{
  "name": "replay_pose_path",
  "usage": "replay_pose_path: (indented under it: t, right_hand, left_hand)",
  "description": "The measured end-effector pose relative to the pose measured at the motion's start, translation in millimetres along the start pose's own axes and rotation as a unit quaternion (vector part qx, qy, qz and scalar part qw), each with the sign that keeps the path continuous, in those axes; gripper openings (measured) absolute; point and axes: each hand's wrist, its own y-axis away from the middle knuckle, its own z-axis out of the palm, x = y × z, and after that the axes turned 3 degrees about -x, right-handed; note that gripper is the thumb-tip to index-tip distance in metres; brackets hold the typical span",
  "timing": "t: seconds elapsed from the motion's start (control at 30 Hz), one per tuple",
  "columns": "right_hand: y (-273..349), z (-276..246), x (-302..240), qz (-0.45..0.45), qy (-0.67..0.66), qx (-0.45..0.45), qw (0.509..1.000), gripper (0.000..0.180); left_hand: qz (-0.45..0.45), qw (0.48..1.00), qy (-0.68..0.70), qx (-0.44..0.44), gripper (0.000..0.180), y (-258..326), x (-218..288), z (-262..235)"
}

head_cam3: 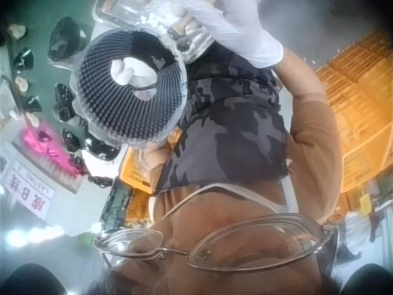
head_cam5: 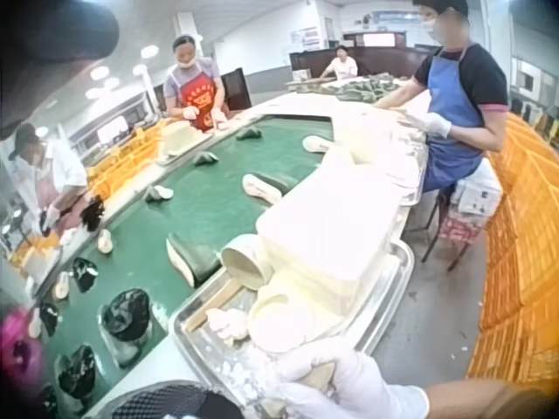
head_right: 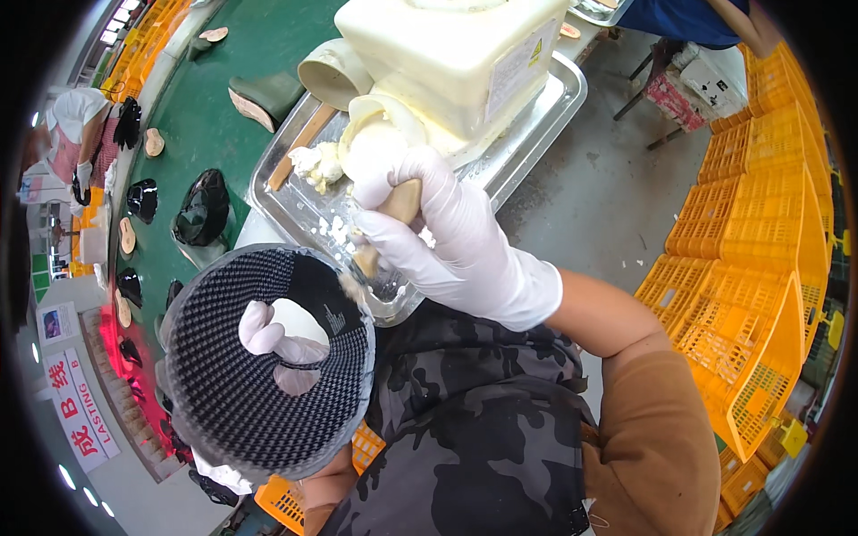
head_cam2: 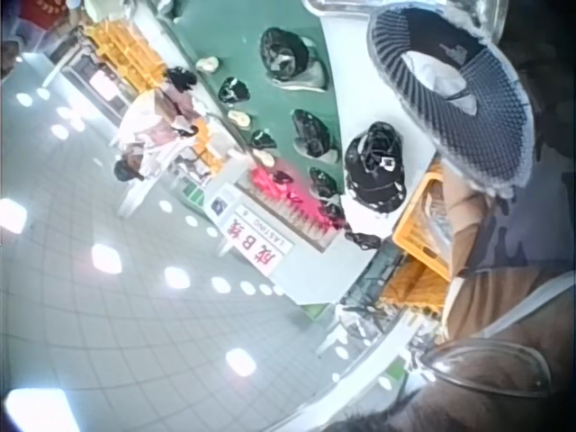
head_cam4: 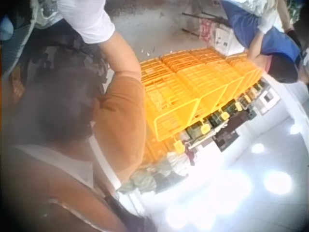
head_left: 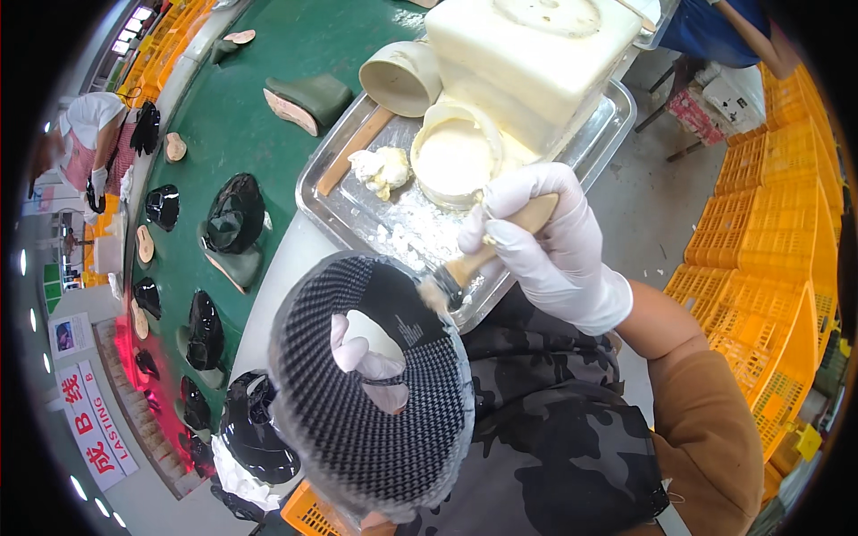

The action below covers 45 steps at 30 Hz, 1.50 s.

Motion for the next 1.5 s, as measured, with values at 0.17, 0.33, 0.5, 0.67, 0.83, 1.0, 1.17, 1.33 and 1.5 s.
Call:
replay_pose_path:
  t: [0.17, 0.33, 0.5, 0.67, 0.83, 1.0, 1.17, 1.33, 1.5]
  right_hand:
    - [-13, 2, 9, -0.113, -0.005, 0.070, 0.991, 0.021]
    - [-51, -17, -13, -0.150, 0.073, 0.031, 0.985, 0.021]
    - [-115, -57, -38, -0.106, 0.195, -0.057, 0.973, 0.015]
    - [-146, -75, -49, 0.132, 0.102, -0.160, 0.973, 0.013]
    - [-138, -78, -34, 0.062, 0.079, -0.168, 0.981, 0.010]
    - [-141, -85, -32, 0.022, 0.154, -0.183, 0.971, 0.011]
    - [-141, -82, -38, 0.081, 0.164, -0.191, 0.964, 0.012]
    - [-140, -84, -40, 0.101, 0.116, -0.178, 0.972, 0.013]
    - [-144, -72, -40, 0.126, 0.060, -0.178, 0.974, 0.014]
  left_hand:
    - [0.086, 0.995, -0.045, 0.037, 0.066, -8, 12, -23]
    - [0.310, 0.717, -0.601, 0.171, 0.051, -38, 22, 7]
    - [0.088, 0.918, -0.367, 0.119, 0.028, -102, 98, 32]
    - [0.082, 0.915, -0.381, 0.103, 0.022, -198, 110, 11]
    - [0.079, 0.892, -0.439, 0.079, 0.020, -289, 87, 29]
    - [0.014, 0.811, -0.585, 0.024, 0.035, -355, 57, 52]
    - [0.076, 0.731, -0.678, 0.005, 0.025, -410, 28, 26]
    - [0.028, 0.771, -0.635, 0.050, 0.025, -415, 15, 37]
    - [0.158, 0.738, -0.656, 0.011, 0.035, -392, 53, -10]
